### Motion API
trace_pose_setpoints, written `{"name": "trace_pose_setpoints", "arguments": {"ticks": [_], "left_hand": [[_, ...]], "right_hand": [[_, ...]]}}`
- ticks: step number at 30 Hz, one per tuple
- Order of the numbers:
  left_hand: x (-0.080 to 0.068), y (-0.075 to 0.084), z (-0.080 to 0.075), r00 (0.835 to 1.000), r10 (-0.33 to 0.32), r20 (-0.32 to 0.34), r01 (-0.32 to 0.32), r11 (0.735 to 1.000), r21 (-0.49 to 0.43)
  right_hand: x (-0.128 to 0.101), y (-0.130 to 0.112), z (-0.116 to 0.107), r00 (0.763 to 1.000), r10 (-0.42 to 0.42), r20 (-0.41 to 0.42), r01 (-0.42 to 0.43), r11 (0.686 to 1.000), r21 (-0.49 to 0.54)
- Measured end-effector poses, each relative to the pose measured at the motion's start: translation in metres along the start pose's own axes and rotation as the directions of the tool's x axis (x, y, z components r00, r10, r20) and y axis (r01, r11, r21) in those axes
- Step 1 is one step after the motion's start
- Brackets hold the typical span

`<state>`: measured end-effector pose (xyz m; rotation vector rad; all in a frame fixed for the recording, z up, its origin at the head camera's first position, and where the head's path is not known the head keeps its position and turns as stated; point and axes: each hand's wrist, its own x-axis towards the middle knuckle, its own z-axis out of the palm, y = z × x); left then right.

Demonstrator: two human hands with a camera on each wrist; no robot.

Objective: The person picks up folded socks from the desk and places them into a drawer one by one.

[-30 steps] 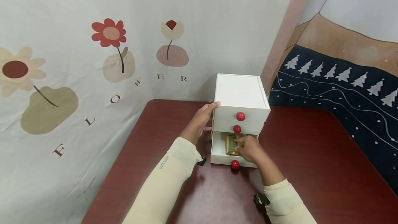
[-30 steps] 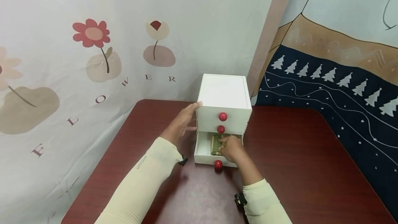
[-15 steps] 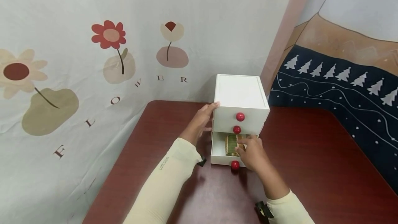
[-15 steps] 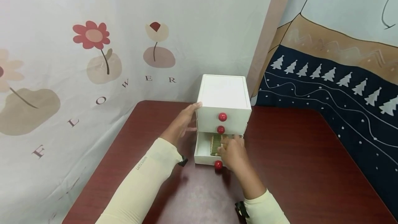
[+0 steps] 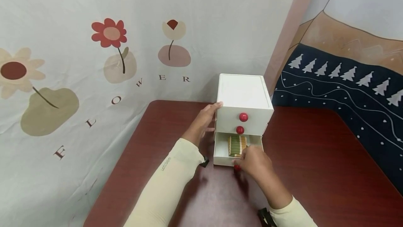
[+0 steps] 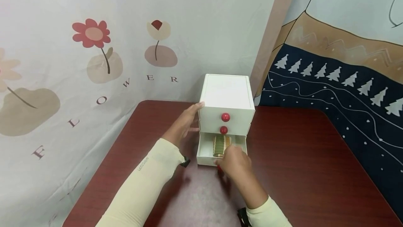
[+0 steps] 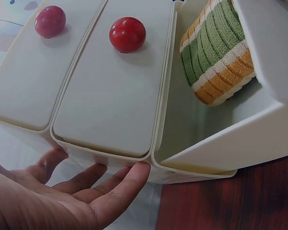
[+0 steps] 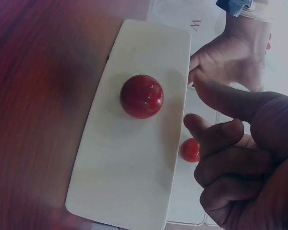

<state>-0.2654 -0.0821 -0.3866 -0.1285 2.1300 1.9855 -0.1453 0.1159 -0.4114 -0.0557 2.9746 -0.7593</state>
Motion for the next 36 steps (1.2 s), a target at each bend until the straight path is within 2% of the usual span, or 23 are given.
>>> {"name": "trace_pose_setpoints", "arguments": {"ticks": [4,10,21,28,36], "left_hand": [[0.0,-0.001,0.0,1.0,-0.005,0.004,0.005,1.0,-0.007],[-0.001,-0.001,0.001,1.0,-0.015,0.004,0.015,1.0,-0.004],[-0.001,-0.002,0.0,1.0,-0.01,0.005,0.01,1.0,-0.005],[-0.002,0.0,0.001,1.0,-0.012,-0.002,0.012,1.0,-0.006],[-0.004,0.0,0.002,0.999,-0.03,-0.019,0.03,0.999,0.021]], "right_hand": [[-0.001,0.002,0.006,0.997,0.043,0.071,-0.038,0.997,-0.06],[-0.001,0.004,0.018,0.992,0.068,0.104,-0.053,0.989,-0.136],[0.002,0.003,0.02,0.999,0.037,0.034,-0.033,0.992,-0.124],[0.012,0.003,0.02,0.999,0.045,-0.001,-0.045,0.993,-0.112],[0.027,0.003,0.022,0.997,0.079,0.001,-0.079,0.993,-0.089]]}}
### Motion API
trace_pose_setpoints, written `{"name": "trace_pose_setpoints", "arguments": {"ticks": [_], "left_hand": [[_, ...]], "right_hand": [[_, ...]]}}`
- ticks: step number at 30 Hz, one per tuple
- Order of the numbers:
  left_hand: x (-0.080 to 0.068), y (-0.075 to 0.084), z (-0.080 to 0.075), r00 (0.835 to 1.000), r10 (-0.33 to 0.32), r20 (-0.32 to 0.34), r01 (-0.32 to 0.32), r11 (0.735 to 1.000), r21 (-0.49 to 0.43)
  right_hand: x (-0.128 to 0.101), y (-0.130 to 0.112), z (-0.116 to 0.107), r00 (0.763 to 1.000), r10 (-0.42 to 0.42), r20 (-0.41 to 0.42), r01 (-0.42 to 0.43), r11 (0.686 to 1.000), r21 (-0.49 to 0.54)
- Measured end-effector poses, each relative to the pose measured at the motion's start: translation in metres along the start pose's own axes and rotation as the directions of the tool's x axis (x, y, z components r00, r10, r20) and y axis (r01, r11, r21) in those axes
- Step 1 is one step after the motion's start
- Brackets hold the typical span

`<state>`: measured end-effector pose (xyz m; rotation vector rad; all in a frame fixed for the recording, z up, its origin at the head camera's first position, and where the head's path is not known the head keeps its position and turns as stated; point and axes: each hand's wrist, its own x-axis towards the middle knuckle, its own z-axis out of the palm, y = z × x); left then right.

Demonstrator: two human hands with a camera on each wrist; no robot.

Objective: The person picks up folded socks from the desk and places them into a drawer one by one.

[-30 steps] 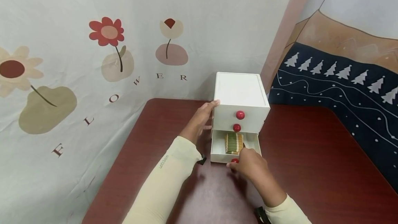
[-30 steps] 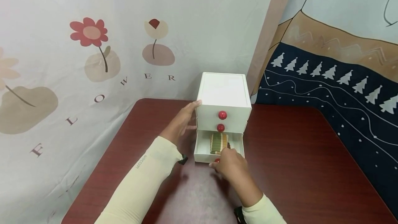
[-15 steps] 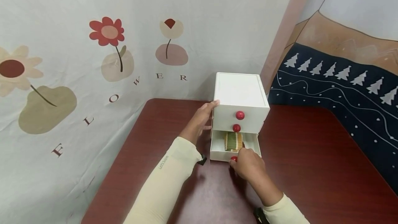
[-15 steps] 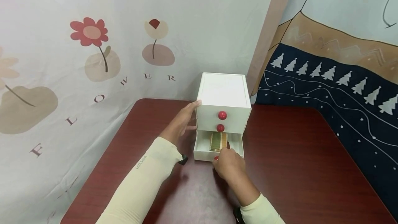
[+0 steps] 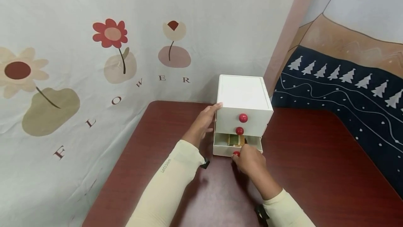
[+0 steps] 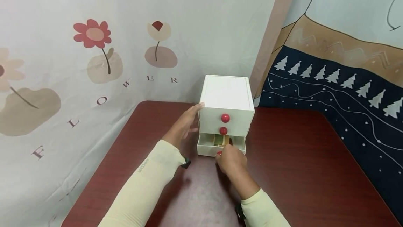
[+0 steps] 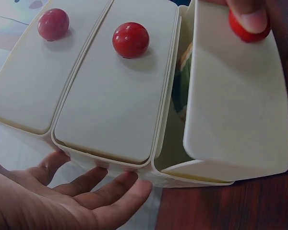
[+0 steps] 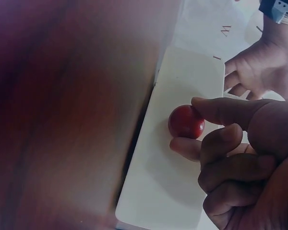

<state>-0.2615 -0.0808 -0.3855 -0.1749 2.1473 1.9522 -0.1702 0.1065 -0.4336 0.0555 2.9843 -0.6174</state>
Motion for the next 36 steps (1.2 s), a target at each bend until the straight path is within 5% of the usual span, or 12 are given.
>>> {"name": "trace_pose_setpoints", "arguments": {"ticks": [36], "left_hand": [[-0.001,-0.001,-0.003,1.0,-0.002,0.009,0.002,1.0,0.019]], "right_hand": [[0.046,0.002,0.003,0.998,0.057,-0.033,-0.055,0.996,0.065]]}}
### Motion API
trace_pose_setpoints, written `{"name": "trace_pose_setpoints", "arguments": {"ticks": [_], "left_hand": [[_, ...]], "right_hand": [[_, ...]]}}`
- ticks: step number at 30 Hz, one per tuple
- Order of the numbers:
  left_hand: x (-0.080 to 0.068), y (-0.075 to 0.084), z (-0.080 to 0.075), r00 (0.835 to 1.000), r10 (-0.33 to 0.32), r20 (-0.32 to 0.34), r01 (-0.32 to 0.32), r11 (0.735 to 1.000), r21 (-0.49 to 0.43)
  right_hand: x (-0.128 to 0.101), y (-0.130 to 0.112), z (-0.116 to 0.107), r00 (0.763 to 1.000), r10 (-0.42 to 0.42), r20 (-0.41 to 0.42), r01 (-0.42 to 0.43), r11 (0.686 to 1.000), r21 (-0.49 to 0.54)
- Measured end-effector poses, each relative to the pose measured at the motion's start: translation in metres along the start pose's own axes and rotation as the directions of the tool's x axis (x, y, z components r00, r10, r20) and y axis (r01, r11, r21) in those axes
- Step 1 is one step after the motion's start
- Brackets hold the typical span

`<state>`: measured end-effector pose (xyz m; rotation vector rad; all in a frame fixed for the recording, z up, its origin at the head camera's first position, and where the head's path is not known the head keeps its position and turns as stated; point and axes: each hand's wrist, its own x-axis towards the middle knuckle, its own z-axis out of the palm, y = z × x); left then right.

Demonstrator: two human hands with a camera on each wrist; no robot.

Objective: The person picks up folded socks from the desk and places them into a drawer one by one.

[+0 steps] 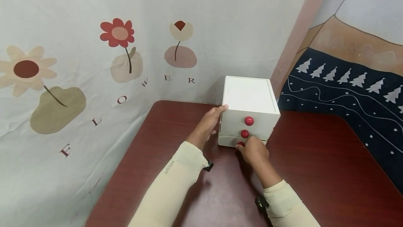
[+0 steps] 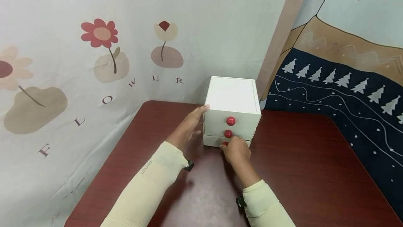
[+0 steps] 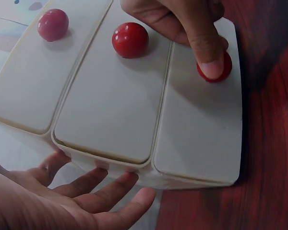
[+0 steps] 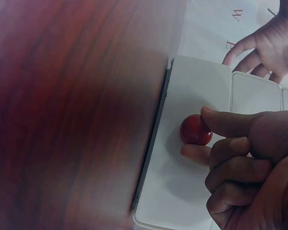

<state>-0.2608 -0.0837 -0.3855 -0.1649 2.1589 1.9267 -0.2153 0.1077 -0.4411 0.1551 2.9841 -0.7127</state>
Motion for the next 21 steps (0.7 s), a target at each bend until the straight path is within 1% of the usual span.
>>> {"name": "trace_pose_setpoints", "arguments": {"ticks": [7,14,21], "left_hand": [[-0.002,0.006,-0.002,1.0,-0.018,0.007,0.019,1.0,-0.018],[-0.007,0.008,0.001,1.0,0.005,0.029,-0.004,0.999,-0.039],[-0.009,0.011,0.002,0.999,0.0,0.039,0.001,1.0,-0.029]], "right_hand": [[0.001,-0.001,-0.002,1.0,-0.007,-0.003,0.007,1.0,0.014],[0.003,0.001,-0.001,1.0,-0.006,-0.002,0.006,1.0,0.016],[0.005,0.003,-0.002,1.0,-0.006,-0.007,0.006,1.0,0.02]]}}
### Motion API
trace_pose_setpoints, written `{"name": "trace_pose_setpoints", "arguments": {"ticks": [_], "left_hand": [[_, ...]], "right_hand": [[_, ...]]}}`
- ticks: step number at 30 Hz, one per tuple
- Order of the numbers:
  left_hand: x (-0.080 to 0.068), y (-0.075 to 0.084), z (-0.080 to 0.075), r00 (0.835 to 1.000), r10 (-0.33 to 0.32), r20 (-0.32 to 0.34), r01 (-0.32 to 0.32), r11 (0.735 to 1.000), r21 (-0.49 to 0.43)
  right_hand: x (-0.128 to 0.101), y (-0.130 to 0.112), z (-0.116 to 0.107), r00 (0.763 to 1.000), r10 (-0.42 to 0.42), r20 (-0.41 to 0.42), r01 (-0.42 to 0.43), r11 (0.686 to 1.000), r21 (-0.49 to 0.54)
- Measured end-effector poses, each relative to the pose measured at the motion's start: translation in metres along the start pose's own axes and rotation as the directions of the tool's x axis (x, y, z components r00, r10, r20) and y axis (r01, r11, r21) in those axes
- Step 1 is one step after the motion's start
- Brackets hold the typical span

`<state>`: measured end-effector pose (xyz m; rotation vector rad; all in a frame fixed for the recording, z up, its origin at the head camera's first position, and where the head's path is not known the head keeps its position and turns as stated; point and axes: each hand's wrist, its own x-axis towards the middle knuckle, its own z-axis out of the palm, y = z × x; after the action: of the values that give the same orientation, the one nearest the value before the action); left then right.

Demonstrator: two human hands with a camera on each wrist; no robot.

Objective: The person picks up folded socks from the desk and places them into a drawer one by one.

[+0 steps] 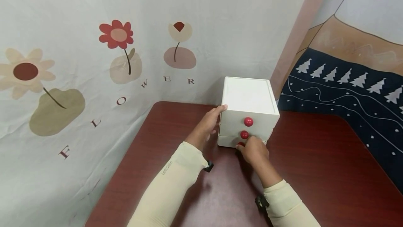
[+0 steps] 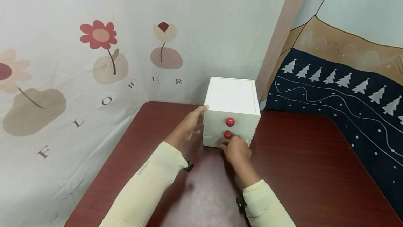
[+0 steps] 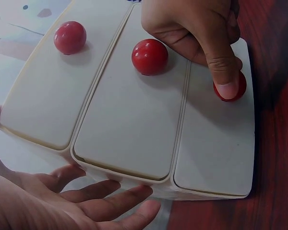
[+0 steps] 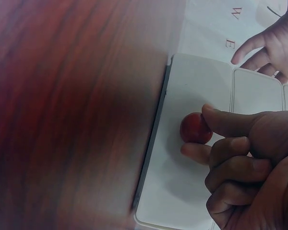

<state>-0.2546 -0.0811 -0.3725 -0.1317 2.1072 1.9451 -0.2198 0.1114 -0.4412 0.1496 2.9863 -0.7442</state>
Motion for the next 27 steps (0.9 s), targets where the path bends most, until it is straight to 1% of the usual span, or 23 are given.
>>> {"name": "trace_pose_setpoints", "arguments": {"ticks": [4,7,10,13,15,17,19,20,21,23,24,25,27], "left_hand": [[0.001,0.0,0.002,1.0,0.002,0.012,-0.002,1.0,0.0],[0.002,-0.003,0.002,1.0,0.005,0.027,-0.005,1.0,-0.014],[0.004,-0.009,-0.001,0.999,0.009,0.045,-0.007,0.999,-0.033],[0.007,-0.012,-0.005,0.998,0.031,0.058,-0.029,0.999,-0.035],[0.008,-0.014,-0.009,0.995,0.055,0.078,-0.054,0.998,-0.013],[0.01,-0.016,-0.012,0.99,0.086,0.114,-0.089,0.996,0.03],[0.011,-0.021,-0.016,0.984,0.097,0.146,-0.112,0.99,0.091],[0.011,-0.023,-0.018,0.983,0.096,0.155,-0.117,0.984,0.137],[0.01,-0.026,-0.02,0.983,0.095,0.159,-0.124,0.974,0.187],[0.008,-0.031,-0.024,0.983,0.093,0.156,-0.136,0.945,0.297],[0.007,-0.033,-0.026,0.985,0.096,0.146,-0.145,0.916,0.374],[0.007,-0.036,-0.028,0.985,0.104,0.134,-0.154,0.88,0.45],[0.006,-0.039,-0.032,0.986,0.131,0.105,-0.168,0.783,0.598]], "right_hand": [[0.001,0.002,-0.002,1.0,-0.006,-0.003,0.006,1.0,-0.003],[-0.001,0.003,-0.004,1.0,-0.003,0.006,0.003,1.0,-0.004],[-0.004,0.004,-0.007,0.999,0.011,0.041,-0.011,1.0,0.007],[-0.006,0.006,-0.012,0.998,0.005,0.064,-0.006,1.0,0.013],[-0.007,0.008,-0.017,0.997,-0.004,0.076,0.002,1.0,0.025],[-0.008,0.014,-0.023,0.996,-0.018,0.084,0.016,1.0,0.024],[-0.01,0.021,-0.029,0.994,-0.044,0.097,0.041,0.999,0.031],[-0.01,0.025,-0.033,0.993,-0.05,0.109,0.047,0.998,0.029],[-0.01,0.03,-0.036,0.991,-0.056,0.119,0.054,0.998,0.024],[-0.009,0.036,-0.044,0.988,-0.069,0.136,0.066,0.997,0.025],[-0.008,0.039,-0.049,0.987,-0.076,0.138,0.074,0.997,0.022],[-0.006,0.042,-0.053,0.987,-0.08,0.138,0.078,0.997,0.015],[-0.004,0.046,-0.059,0.987,-0.083,0.136,0.082,0.997,0.011]]}}
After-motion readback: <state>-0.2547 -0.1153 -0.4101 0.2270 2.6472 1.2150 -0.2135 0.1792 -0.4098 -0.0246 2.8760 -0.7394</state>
